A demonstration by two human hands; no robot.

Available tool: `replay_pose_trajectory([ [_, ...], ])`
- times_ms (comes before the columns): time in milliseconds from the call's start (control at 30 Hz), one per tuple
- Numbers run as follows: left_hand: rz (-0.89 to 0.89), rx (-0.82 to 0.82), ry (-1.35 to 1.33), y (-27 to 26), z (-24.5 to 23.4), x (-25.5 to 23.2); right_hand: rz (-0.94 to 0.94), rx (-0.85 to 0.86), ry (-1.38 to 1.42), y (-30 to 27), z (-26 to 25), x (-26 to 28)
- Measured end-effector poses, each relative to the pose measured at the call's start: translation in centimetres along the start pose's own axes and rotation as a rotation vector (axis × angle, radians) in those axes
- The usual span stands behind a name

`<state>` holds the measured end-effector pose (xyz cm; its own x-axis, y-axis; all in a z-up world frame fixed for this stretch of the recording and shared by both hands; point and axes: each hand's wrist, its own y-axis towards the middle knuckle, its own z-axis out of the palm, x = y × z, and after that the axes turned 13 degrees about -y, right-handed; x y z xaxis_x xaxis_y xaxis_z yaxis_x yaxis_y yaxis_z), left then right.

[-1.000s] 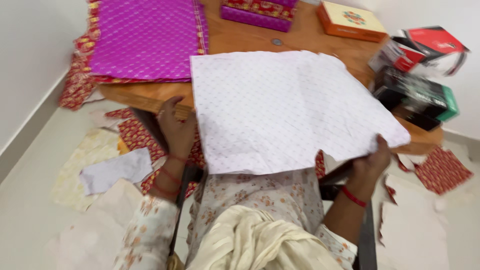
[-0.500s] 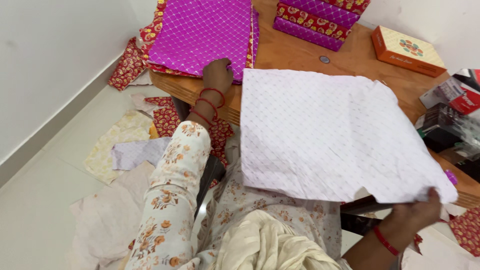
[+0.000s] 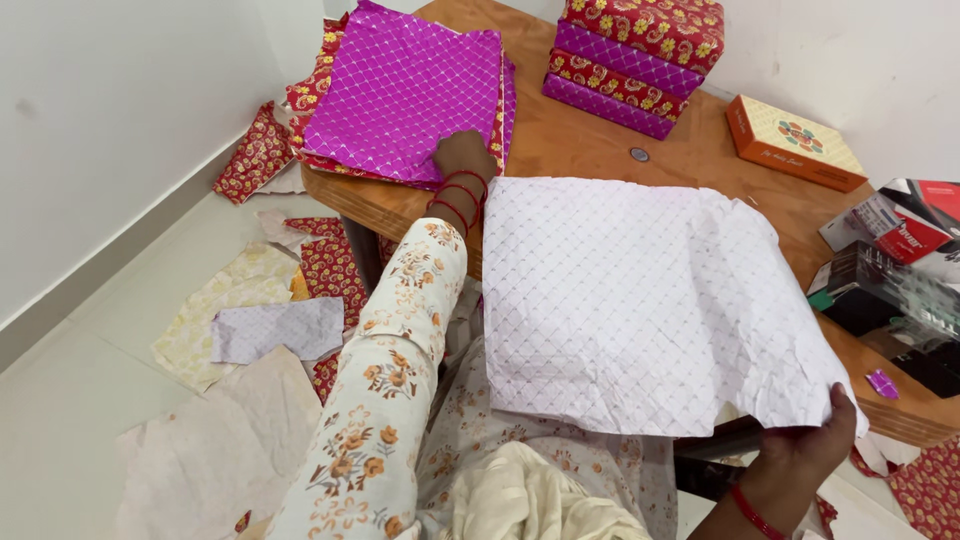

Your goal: The person wraps a rectangular box with red patterned paper, folds the edges, and secures the package with tape. They then place the wrapped box aside and begin wrapping a second box with white patterned paper.

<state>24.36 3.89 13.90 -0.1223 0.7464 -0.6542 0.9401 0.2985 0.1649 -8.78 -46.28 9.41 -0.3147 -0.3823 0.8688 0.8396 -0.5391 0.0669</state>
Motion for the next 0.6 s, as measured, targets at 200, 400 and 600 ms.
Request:
replay_pose_trajectory([
  [200, -0.043, -0.27, -0.253, 4.9, 2.6, 3.6, -0.112, -0.084, -0.105, -0.5, 2.3, 0.2],
  [400, -0.1, -0.477, -0.815, 10.7, -7.0, 9.4, -0.267, 0.12, -0.071, 0.2, 8.0, 3.9],
  [600, 0.533, -0.615, -1.594, 5.3, -26.5, 18.3, -0.364, 0.262, -0.245, 3.3, 17.9, 7.2],
])
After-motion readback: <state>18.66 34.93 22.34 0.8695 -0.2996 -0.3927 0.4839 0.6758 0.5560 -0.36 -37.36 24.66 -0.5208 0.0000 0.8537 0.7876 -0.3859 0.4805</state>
